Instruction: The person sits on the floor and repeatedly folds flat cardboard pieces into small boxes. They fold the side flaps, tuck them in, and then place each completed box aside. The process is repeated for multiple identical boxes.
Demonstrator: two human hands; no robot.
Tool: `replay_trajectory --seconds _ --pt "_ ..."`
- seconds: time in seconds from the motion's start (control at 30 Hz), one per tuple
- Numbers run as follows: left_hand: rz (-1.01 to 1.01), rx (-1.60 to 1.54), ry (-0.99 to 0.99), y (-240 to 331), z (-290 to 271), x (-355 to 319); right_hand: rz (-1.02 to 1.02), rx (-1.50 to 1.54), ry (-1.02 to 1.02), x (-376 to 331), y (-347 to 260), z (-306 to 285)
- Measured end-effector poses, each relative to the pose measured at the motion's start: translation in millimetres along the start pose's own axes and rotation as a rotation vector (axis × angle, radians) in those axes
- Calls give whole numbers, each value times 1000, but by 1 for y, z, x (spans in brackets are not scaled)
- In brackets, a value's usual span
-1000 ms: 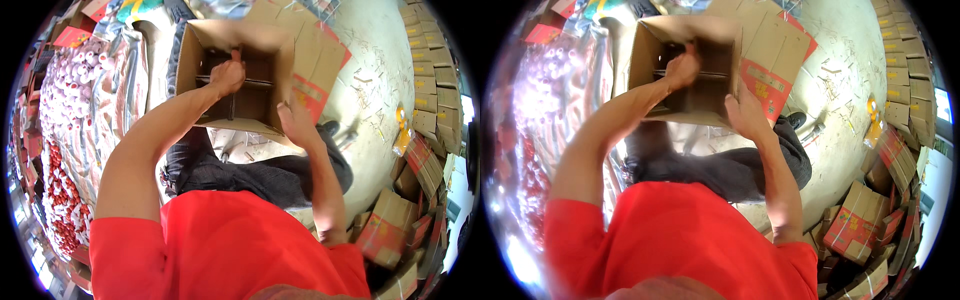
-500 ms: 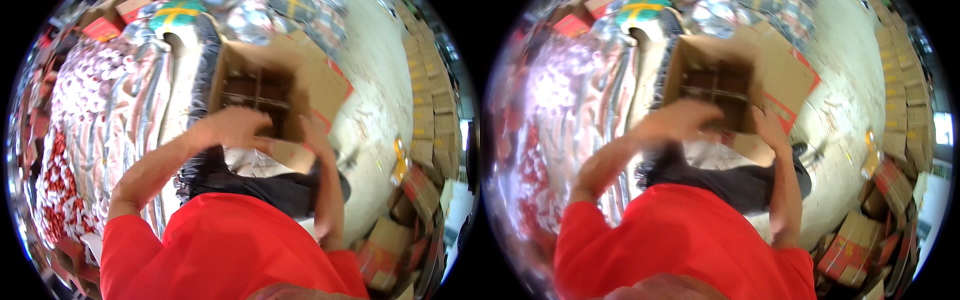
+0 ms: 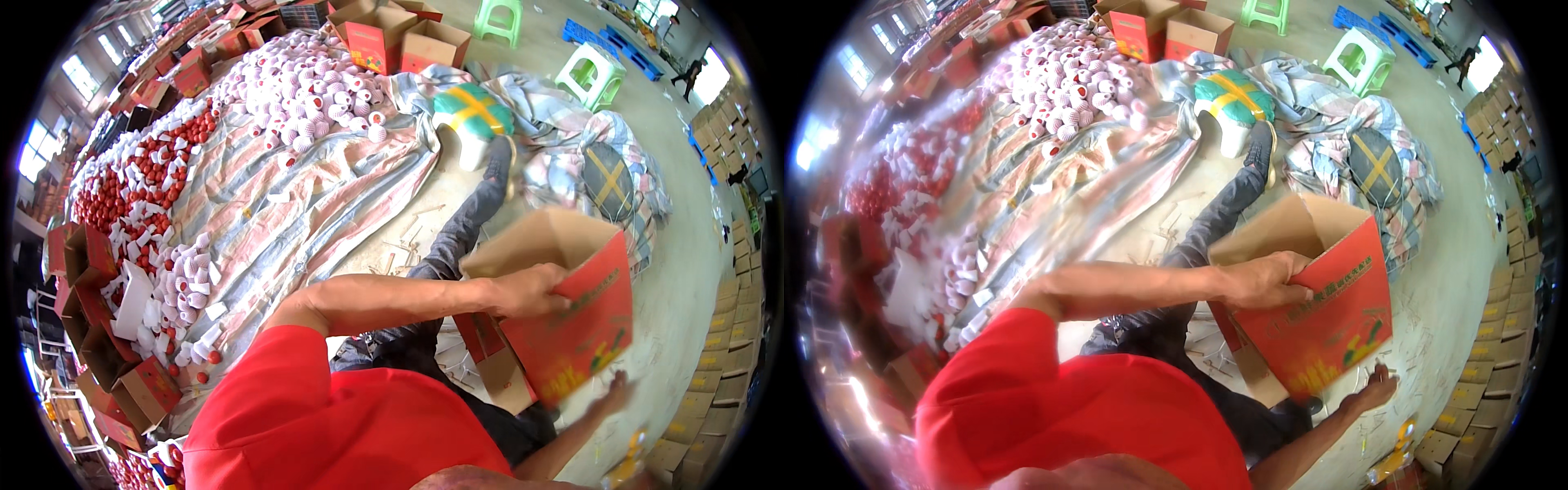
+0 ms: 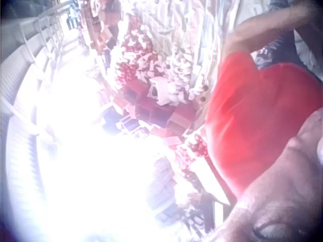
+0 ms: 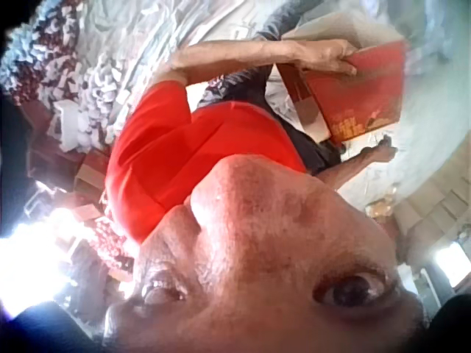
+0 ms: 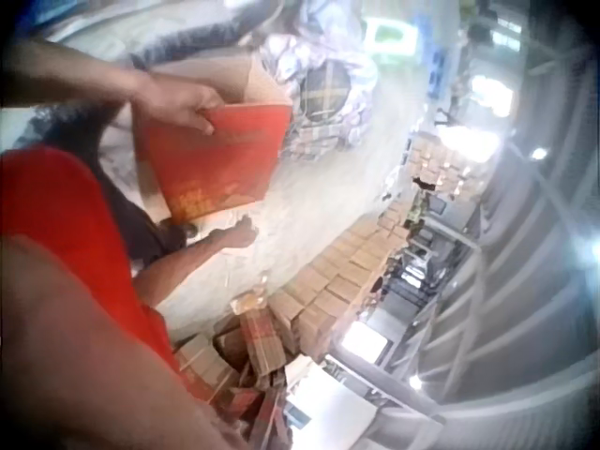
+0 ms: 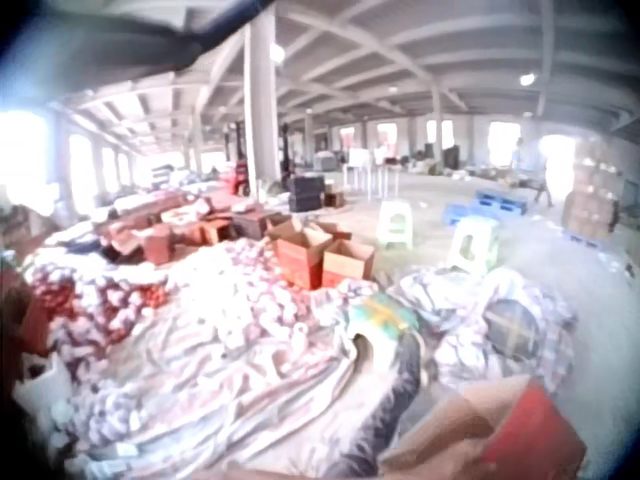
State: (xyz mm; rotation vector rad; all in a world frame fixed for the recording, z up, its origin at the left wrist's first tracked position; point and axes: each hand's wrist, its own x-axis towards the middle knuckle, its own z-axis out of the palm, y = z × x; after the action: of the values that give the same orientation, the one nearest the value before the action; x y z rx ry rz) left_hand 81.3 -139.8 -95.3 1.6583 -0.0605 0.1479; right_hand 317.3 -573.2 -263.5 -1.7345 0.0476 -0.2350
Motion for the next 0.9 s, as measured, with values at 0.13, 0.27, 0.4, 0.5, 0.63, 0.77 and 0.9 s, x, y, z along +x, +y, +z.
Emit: replay_trajectory --seconds 0.13,0.27,0.4,0.5,0.63,0.77,0.9 --pt "-368 -378 93 5 -26 17 -132 -521 16 52 36 -55" --pt "-418 -561 354 2 -194 60 -62 -342 16 36 51 -19" --pt "535 -660 1148 115 -528 -8 24 -214 -218 26 79 51" --pt "655 -215 1415 101 -515 11 -34 -391 -222 18 78 15" --pt "360 381 1289 -16 -451 -34 -19 -601 -445 5 90 45" --pt "-68 392 1109 -140 -309 -38 -48 -836 -614 -4 132 30" --pt "-145 296 737 -230 -174 -30 9 -928 -668 -70 117 42"
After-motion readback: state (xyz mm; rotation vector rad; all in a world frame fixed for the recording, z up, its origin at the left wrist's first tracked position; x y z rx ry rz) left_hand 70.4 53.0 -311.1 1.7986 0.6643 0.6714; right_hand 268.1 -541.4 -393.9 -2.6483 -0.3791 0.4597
